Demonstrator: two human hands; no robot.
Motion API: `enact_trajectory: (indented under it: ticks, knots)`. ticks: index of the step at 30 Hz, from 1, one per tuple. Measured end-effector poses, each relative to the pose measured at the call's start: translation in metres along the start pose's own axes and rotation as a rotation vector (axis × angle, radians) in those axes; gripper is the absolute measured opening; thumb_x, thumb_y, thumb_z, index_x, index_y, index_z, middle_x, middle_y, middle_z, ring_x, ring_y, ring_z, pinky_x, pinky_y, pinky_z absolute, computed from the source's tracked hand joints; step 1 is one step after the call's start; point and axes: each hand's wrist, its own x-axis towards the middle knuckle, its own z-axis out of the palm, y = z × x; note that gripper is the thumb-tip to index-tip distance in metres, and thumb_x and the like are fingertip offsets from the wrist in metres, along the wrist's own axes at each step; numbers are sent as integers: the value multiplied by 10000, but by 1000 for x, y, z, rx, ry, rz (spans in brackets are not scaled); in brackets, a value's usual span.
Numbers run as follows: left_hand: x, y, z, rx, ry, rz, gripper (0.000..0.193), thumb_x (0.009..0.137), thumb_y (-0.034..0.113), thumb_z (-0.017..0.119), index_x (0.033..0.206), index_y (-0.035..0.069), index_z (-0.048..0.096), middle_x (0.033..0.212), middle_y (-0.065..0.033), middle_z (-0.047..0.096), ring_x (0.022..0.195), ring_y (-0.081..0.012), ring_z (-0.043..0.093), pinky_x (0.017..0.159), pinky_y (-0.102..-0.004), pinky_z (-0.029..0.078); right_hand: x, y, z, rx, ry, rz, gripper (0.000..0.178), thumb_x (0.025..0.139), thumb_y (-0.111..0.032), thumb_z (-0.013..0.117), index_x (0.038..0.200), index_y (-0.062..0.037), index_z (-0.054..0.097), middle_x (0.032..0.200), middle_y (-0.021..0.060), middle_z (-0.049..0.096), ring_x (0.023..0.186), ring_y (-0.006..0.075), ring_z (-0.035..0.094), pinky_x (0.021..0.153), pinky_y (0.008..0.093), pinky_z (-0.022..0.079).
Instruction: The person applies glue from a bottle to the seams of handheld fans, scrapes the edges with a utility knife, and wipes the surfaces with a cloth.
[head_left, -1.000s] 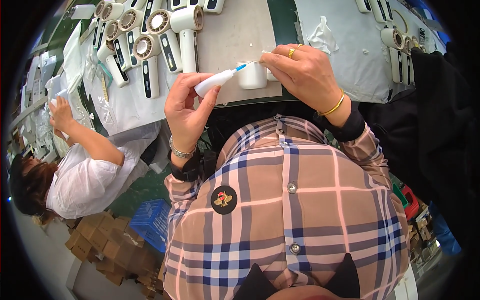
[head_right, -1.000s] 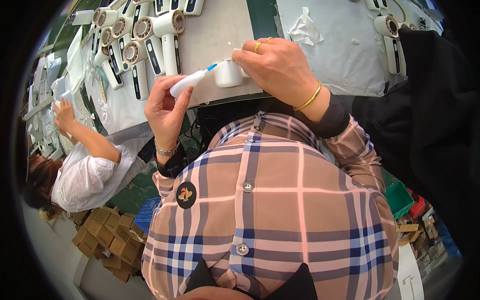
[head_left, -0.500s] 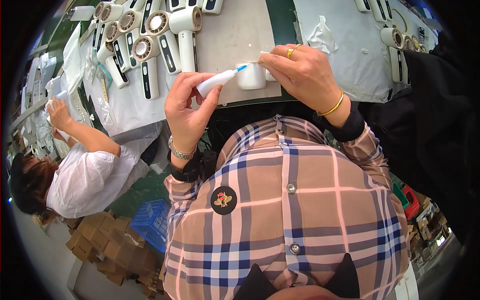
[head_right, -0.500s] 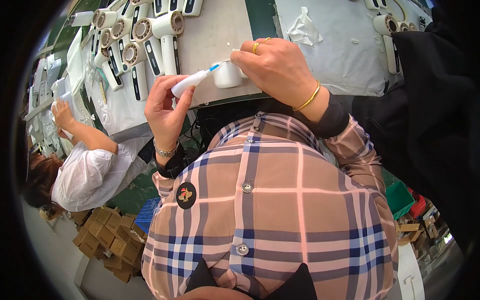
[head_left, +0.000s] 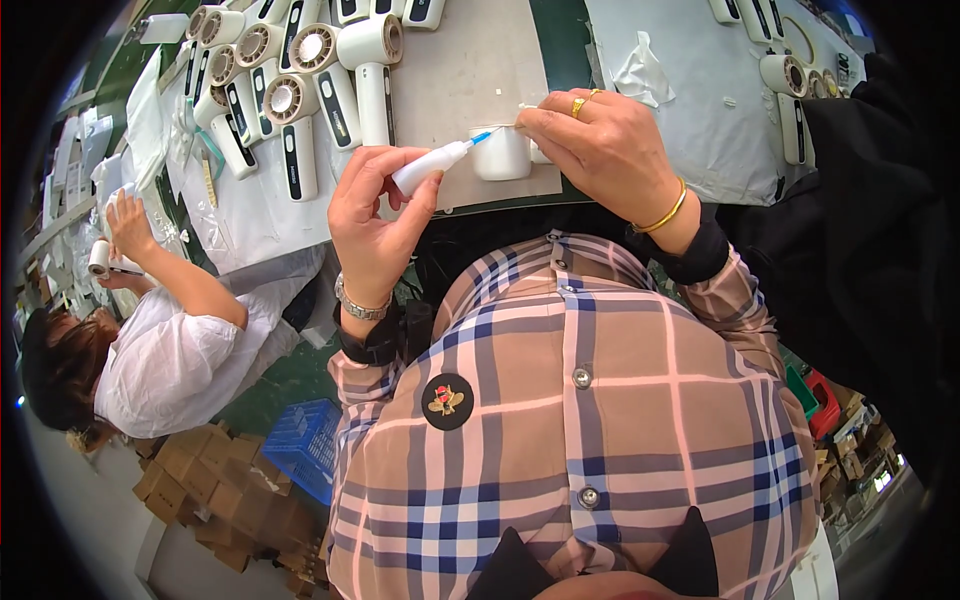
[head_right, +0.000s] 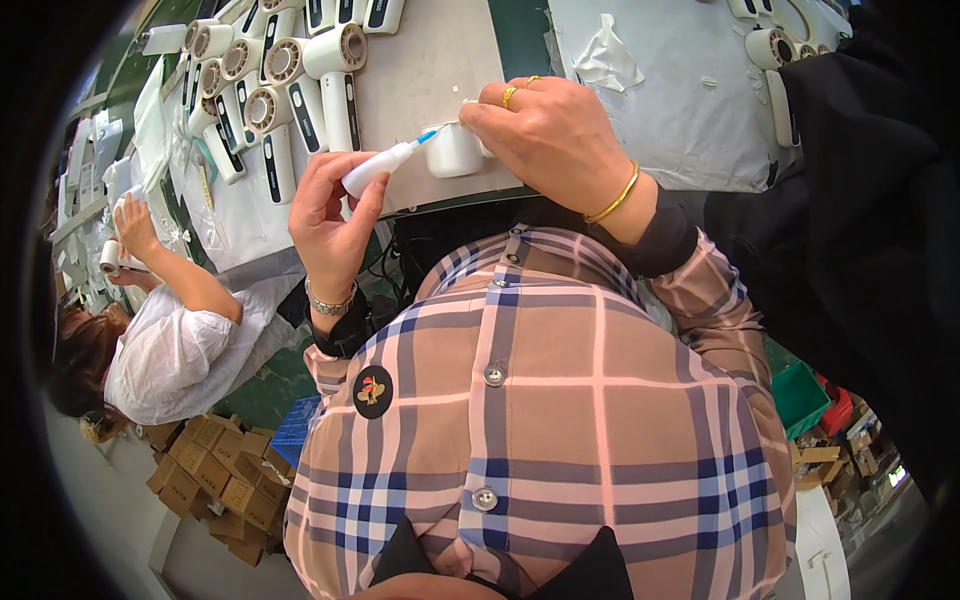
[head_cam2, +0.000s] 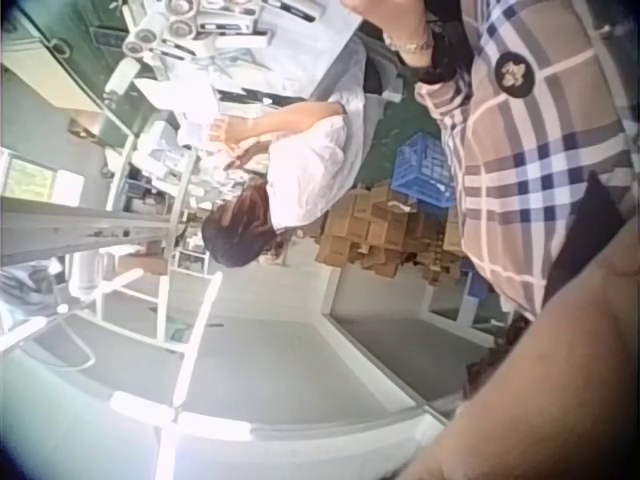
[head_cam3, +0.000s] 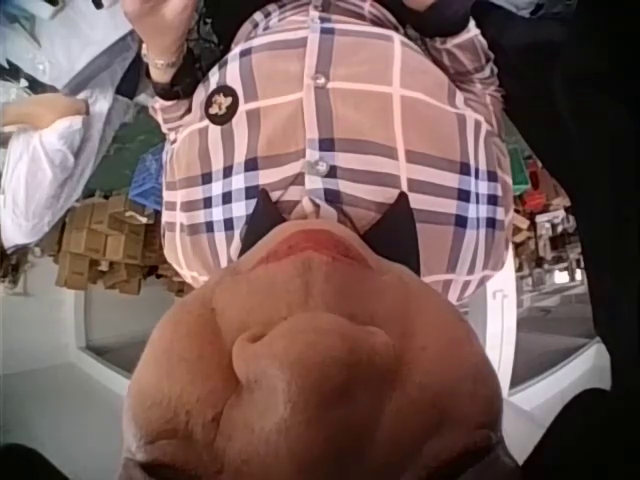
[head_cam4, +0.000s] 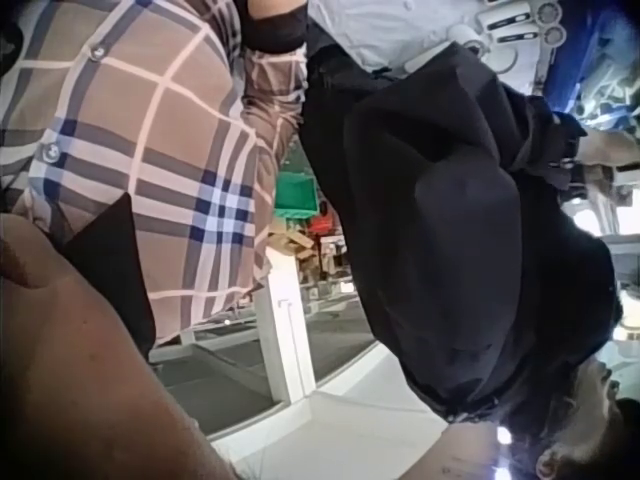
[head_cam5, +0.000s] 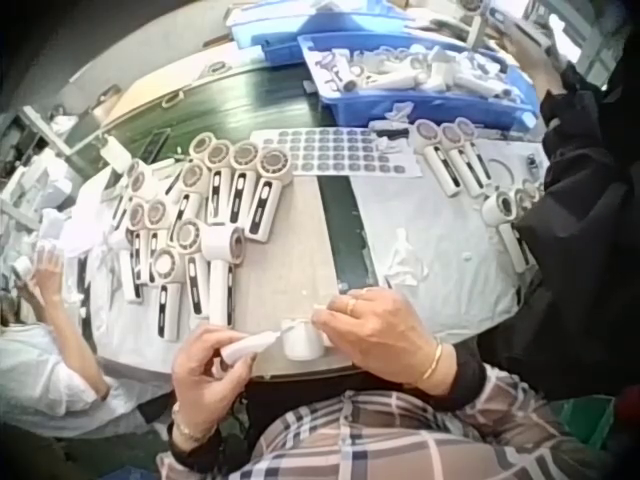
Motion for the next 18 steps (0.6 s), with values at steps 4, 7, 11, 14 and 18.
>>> enact_trajectory:
  ticks: [4, 7, 11, 14, 18]
  knots:
    - [1, 1, 0, 30, 0, 14, 228, 816, -35, 792, 1032, -2, 724, 950, -43, 653, 716, -86, 521, 598, -231, 419, 0, 0, 1, 8, 10, -3, 131, 886, -120, 730, 1011, -83, 723, 892, 35, 706, 771, 222, 681, 652, 335, 541]
    - [3, 2, -2, 67, -9, 39, 229, 808, -33, 793, 1023, 0, 725, 937, -43, 656, 704, -89, 520, 593, -234, 419, 0, 2, 2, 7, 20, -19, 130, 885, -117, 730, 1010, -83, 722, 890, 35, 705, 764, 222, 678, 648, 335, 537]
    - [3, 5, -5, 113, -20, 68, 234, 801, -34, 793, 1022, 0, 725, 925, -43, 658, 691, -91, 517, 585, -237, 419, 1, 0, 2, 18, 20, -19, 128, 883, -113, 729, 1006, -82, 721, 891, 37, 706, 761, 221, 675, 649, 334, 534]
    - [3, 5, -6, 128, -27, 72, 238, 798, -36, 792, 1023, 0, 725, 923, -43, 660, 686, -92, 517, 581, -238, 419, 1, 0, 2, 25, 16, -19, 127, 880, -108, 728, 1004, -82, 719, 893, 38, 706, 766, 220, 674, 655, 333, 534]
    - [3, 3, -10, 125, -21, 76, 234, 799, -35, 791, 1021, -1, 726, 922, -44, 662, 679, -91, 513, 576, -239, 420, 2, -1, 1, 27, 6, -17, 128, 878, -105, 727, 1003, -83, 717, 892, 40, 705, 774, 219, 676, 662, 333, 534]
